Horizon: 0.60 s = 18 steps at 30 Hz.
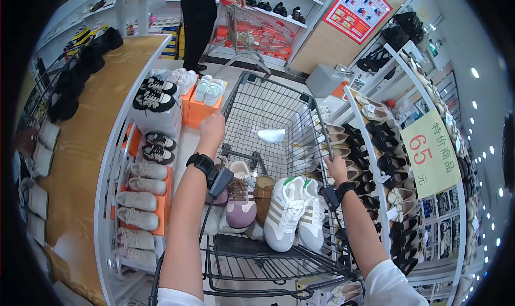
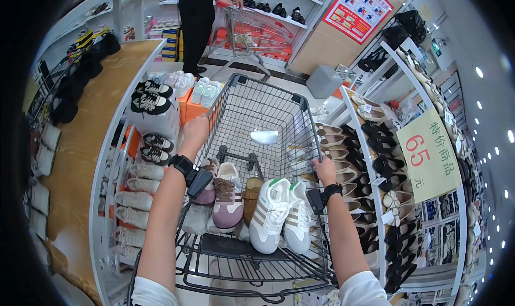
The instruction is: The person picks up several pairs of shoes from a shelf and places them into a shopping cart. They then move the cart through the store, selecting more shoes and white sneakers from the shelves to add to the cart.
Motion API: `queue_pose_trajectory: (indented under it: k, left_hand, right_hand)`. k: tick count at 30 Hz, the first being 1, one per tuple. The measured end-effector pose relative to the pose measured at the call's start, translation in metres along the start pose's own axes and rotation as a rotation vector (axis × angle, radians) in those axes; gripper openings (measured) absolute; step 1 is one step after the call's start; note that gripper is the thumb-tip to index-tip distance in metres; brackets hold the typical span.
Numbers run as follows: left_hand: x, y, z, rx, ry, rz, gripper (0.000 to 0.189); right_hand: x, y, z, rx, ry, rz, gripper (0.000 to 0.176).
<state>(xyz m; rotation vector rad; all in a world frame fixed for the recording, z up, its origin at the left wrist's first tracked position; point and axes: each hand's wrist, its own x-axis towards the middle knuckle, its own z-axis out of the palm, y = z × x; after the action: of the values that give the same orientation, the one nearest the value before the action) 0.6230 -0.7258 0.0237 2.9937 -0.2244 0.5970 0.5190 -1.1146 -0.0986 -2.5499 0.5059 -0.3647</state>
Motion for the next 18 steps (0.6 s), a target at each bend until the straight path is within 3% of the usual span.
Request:
queue_pose_trajectory:
  k: [3, 5, 10, 18]
  left_hand:
    - [0.034, -0.003, 0.007, 0.079, -0.024, 0.015, 0.013]
    - [0.053, -0.014, 0.007, 0.057, -0.049, 0.037, 0.014]
    - [0.095, -0.035, 0.014, 0.013, -0.046, 0.098, 0.016]
    - [0.151, -0.061, 0.026, 0.056, -0.044, 0.065, 0.016]
  right_hand:
    - [0.035, 0.000, 0.013, 0.041, 0.050, -0.069, 0.035]
    - [0.044, -0.020, 0.006, 0.107, -0.018, -0.028, 0.035]
    - [0.083, -0.045, 0.017, 0.071, 0.048, 0.016, 0.033]
    - [0.130, -0.101, 0.017, 0.096, -0.021, 0.069, 0.033]
